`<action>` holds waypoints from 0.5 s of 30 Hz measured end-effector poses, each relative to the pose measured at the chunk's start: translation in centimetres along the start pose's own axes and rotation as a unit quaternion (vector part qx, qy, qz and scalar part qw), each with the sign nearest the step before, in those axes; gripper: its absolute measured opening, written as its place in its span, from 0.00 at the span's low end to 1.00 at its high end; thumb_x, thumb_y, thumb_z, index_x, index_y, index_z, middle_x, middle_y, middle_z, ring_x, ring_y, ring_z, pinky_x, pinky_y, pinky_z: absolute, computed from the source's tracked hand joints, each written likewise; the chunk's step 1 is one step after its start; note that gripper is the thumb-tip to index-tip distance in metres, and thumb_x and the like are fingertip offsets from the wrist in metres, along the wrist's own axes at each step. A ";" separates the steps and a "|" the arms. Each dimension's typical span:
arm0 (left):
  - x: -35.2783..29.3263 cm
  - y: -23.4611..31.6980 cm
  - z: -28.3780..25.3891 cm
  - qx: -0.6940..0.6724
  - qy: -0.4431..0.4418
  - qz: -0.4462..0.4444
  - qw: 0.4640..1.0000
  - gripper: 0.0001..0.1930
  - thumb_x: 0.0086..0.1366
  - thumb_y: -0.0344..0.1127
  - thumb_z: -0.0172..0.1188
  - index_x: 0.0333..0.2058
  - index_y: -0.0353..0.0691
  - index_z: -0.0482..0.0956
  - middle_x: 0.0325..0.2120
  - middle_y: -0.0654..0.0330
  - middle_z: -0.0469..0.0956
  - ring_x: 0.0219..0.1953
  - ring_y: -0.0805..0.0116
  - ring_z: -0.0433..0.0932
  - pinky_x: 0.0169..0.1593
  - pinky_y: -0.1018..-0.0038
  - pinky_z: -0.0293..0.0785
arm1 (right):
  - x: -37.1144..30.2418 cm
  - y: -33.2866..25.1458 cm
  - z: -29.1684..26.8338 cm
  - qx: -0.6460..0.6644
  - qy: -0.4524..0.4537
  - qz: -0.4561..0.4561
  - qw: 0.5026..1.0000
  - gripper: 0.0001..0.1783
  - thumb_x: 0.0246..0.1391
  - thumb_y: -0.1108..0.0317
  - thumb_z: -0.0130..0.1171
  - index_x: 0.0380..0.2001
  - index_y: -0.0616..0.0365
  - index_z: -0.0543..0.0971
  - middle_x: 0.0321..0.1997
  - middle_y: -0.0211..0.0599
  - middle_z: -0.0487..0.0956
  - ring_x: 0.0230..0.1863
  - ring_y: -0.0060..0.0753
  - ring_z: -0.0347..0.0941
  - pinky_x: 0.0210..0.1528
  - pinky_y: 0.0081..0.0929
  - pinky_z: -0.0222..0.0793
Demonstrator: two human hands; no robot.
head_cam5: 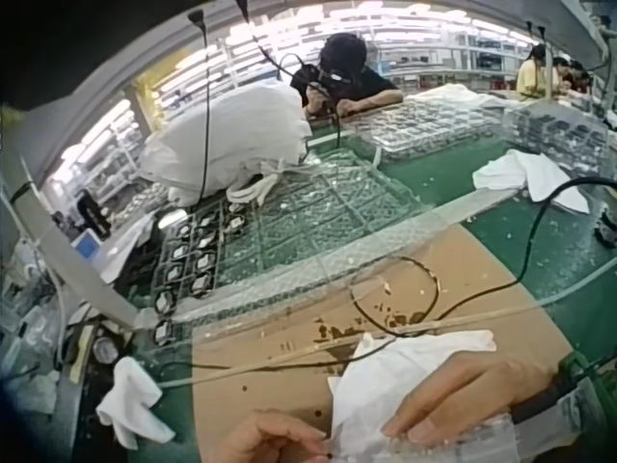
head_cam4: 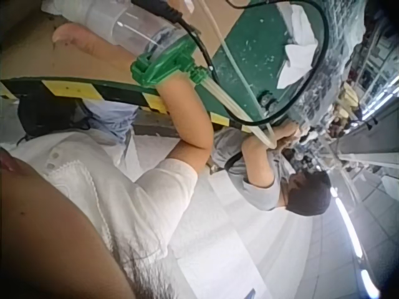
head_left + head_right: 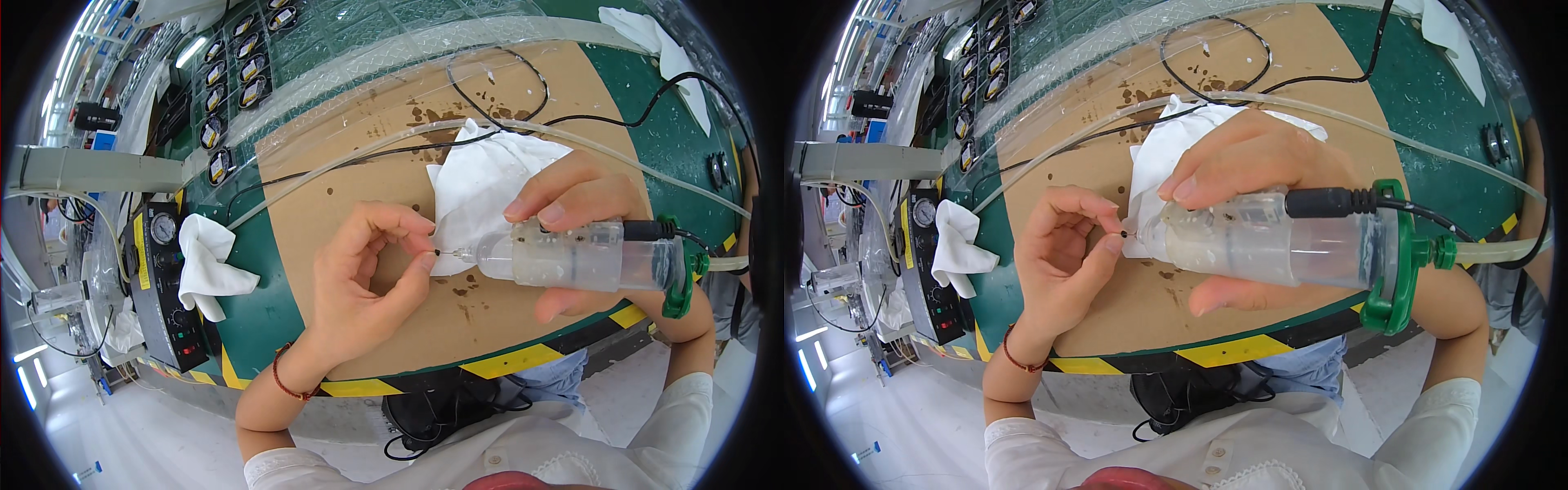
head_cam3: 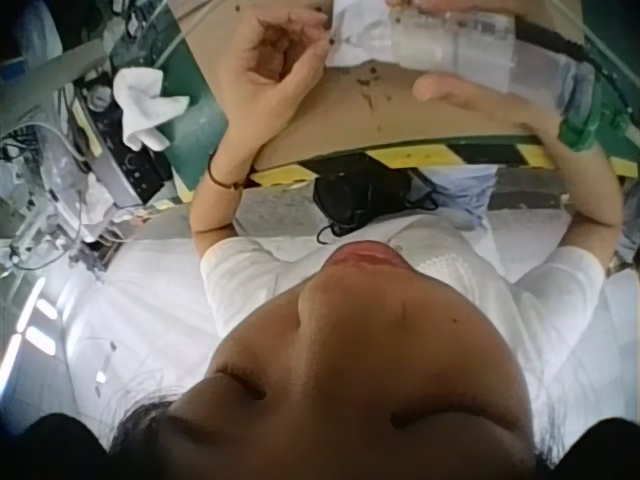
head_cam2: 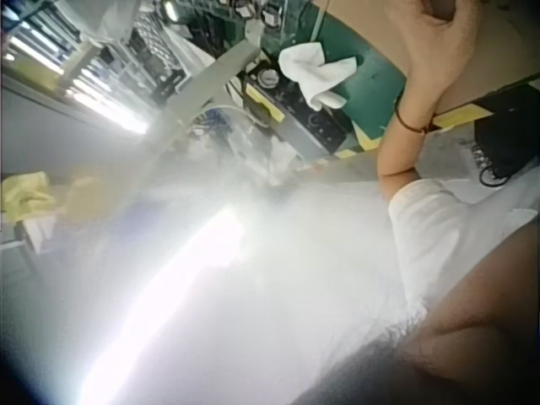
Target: Applying glue or sealant to small electronic components using a dispensing syringe at an assembly workbench.
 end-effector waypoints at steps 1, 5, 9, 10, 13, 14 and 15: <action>0.0 0.0 0.0 0.001 0.001 0.000 1.000 0.13 0.47 0.17 0.51 0.34 0.33 0.67 0.28 0.62 0.68 0.31 0.77 0.68 0.39 0.81 0.64 | 0.0 0.0 0.0 0.002 0.002 -0.001 1.000 0.31 0.30 0.54 0.67 0.36 0.54 0.64 0.34 0.43 0.70 0.32 0.31 0.69 0.32 0.21 0.64; 0.0 -0.2 -0.1 -0.015 0.005 -0.011 1.000 0.13 0.47 0.16 0.51 0.34 0.33 0.67 0.28 0.62 0.68 0.31 0.77 0.68 0.39 0.81 0.64 | 0.1 -0.1 -0.1 -0.007 0.000 0.002 1.000 0.31 0.30 0.54 0.67 0.36 0.54 0.64 0.34 0.44 0.70 0.32 0.31 0.69 0.32 0.21 0.65; 0.0 -0.1 -0.1 -0.024 0.006 -0.016 1.000 0.14 0.47 0.16 0.51 0.35 0.33 0.66 0.28 0.63 0.68 0.31 0.78 0.68 0.40 0.81 0.64 | 0.1 -0.2 -0.1 -0.007 0.002 0.000 1.000 0.32 0.29 0.54 0.68 0.36 0.55 0.64 0.34 0.44 0.70 0.32 0.31 0.69 0.32 0.21 0.65; 0.0 -0.2 -0.1 -0.024 0.005 -0.016 1.000 0.14 0.47 0.16 0.51 0.35 0.33 0.66 0.28 0.63 0.68 0.31 0.78 0.68 0.40 0.81 0.64 | 0.1 -0.2 -0.1 -0.009 0.001 0.001 1.000 0.32 0.29 0.54 0.68 0.36 0.55 0.64 0.34 0.44 0.70 0.32 0.31 0.69 0.32 0.21 0.65; 0.0 -0.3 0.0 -0.030 0.001 -0.015 0.999 0.14 0.47 0.16 0.51 0.35 0.33 0.66 0.28 0.63 0.68 0.32 0.78 0.68 0.40 0.81 0.64 | 0.1 -0.1 -0.1 -0.006 -0.002 -0.001 1.000 0.32 0.30 0.54 0.67 0.37 0.55 0.64 0.34 0.44 0.70 0.32 0.31 0.69 0.32 0.21 0.65; 0.0 -0.3 0.0 -0.033 0.001 -0.019 0.999 0.14 0.47 0.16 0.51 0.35 0.33 0.66 0.28 0.63 0.68 0.32 0.78 0.68 0.40 0.81 0.64 | 0.1 -0.2 -0.1 -0.006 -0.002 -0.001 1.000 0.32 0.30 0.54 0.67 0.37 0.55 0.64 0.34 0.44 0.70 0.32 0.31 0.69 0.32 0.21 0.65; 0.0 -0.3 0.0 -0.036 0.002 -0.022 0.999 0.14 0.47 0.16 0.51 0.35 0.33 0.66 0.28 0.63 0.68 0.32 0.78 0.67 0.40 0.80 0.64 | 0.1 -0.2 -0.2 -0.003 0.000 0.001 1.000 0.32 0.30 0.54 0.67 0.37 0.55 0.64 0.34 0.44 0.70 0.32 0.31 0.69 0.32 0.21 0.65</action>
Point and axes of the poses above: each hand's wrist, its own x-axis towards the middle knuckle, its own z-axis out of the palm, y = z × x, the point moved 8 cm from there along x, towards the middle knuckle
